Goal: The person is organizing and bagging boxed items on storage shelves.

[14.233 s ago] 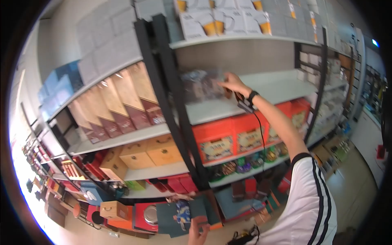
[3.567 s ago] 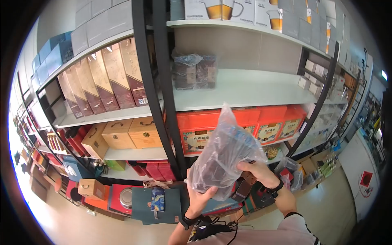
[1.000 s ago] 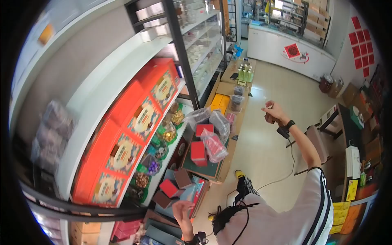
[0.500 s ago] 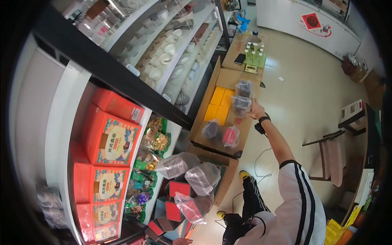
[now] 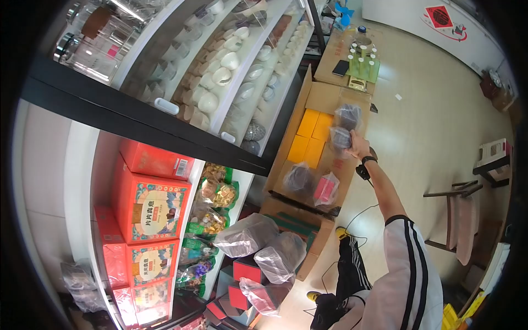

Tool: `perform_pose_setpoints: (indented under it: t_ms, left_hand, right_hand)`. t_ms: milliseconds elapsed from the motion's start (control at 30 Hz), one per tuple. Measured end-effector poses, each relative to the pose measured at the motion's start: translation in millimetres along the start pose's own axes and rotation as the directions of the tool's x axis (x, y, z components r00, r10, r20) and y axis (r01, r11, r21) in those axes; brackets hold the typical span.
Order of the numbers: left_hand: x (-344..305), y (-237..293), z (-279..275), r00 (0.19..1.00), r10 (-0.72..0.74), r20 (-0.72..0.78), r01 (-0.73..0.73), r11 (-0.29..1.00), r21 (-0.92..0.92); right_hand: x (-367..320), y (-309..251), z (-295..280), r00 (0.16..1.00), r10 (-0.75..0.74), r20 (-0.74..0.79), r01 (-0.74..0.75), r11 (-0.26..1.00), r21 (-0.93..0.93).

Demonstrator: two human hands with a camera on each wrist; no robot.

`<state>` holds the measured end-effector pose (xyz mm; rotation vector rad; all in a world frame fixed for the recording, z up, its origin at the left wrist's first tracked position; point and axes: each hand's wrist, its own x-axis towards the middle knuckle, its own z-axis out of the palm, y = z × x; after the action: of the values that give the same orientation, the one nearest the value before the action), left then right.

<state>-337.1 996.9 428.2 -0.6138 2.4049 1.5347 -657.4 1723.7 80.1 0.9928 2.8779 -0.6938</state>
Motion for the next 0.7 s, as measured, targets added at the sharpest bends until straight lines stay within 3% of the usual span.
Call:
perform_pose_setpoints:
  t_ms: [67,100,167,233,300,333,367,433,467,567,633,667,700]
  left_hand:
    - [-0.3,-1.8,-0.7,1.0,0.017,0.005,-0.017,1.0,0.014]
    - [-0.3,-4.1,-1.9,0.999,0.032,0.009,-0.032,0.999,0.022]
    - [-1.1,-10.3,-8.7,0.998,0.067,0.02,-0.067,0.997,0.042]
    - [-1.3,-21.0,-17.2,0.991,0.128,0.033,-0.13,0.989,0.071]
    - [-0.7,-37.3,-30.7,0.963,0.259,0.07,-0.267,0.951,0.154]
    - [-1.4,-51.1,-38.4,0.93,0.353,0.098,-0.366,0.905,0.218]
    - [-10.4,-48.7,-40.3,0.929,0.357,0.097,-0.369,0.906,0.206]
    - [-14.9,-26.9,-31.0,0.994,0.056,-0.092,-0.073,0.98,-0.185]
    - [-14.0,-21.0,-25.1,0.994,0.072,-0.081,-0.088,0.975,-0.204]
    - [-16.1,3.3,-25.1,0.899,0.432,0.075,-0.438,0.891,0.121]
    - [-38.7,46.0,19.9,0.849,0.525,0.06,-0.485,0.819,-0.306]
    - [-33.7,79.7,41.9,0.707,0.706,0.051,-0.649,0.675,-0.352]
    - [-39.6,67.3,35.6,0.686,0.715,0.133,-0.64,0.681,-0.356]
  right_hand:
    - [-13.2,4.8,-3.0,0.992,0.034,-0.118,-0.012,0.982,0.188]
    - [-22.1,9.3,-8.8,0.992,0.037,-0.122,-0.015,0.983,0.182]
    - [-54.0,14.5,-28.7,0.968,0.248,-0.039,-0.194,0.838,0.51]
    - [-86.7,34.0,-30.3,0.947,0.293,-0.134,-0.177,0.821,0.543]
    - [-138.2,32.8,-68.3,0.912,0.369,0.181,-0.302,0.306,0.903]
    - [-163.8,38.1,-85.6,0.929,0.307,0.206,-0.281,0.226,0.933]
    - [-192.2,42.5,-102.6,0.944,0.242,0.225,-0.264,0.143,0.954]
    - [-248.4,36.5,-132.5,0.976,0.198,0.097,-0.117,0.096,0.988]
    - [-279.2,27.6,-151.2,0.987,0.162,0.025,-0.042,0.105,0.994]
    - [-387.7,-27.6,-216.6,0.997,0.066,-0.051,0.041,0.146,0.988]
    - [-435.2,-54.7,-250.2,0.989,-0.084,-0.124,0.141,0.228,0.963]
    - [-467.1,-73.6,-259.4,0.985,-0.139,-0.107,0.138,0.237,0.962]
    - [-510.6,-96.1,-267.8,0.969,-0.212,-0.126,0.173,0.218,0.96]
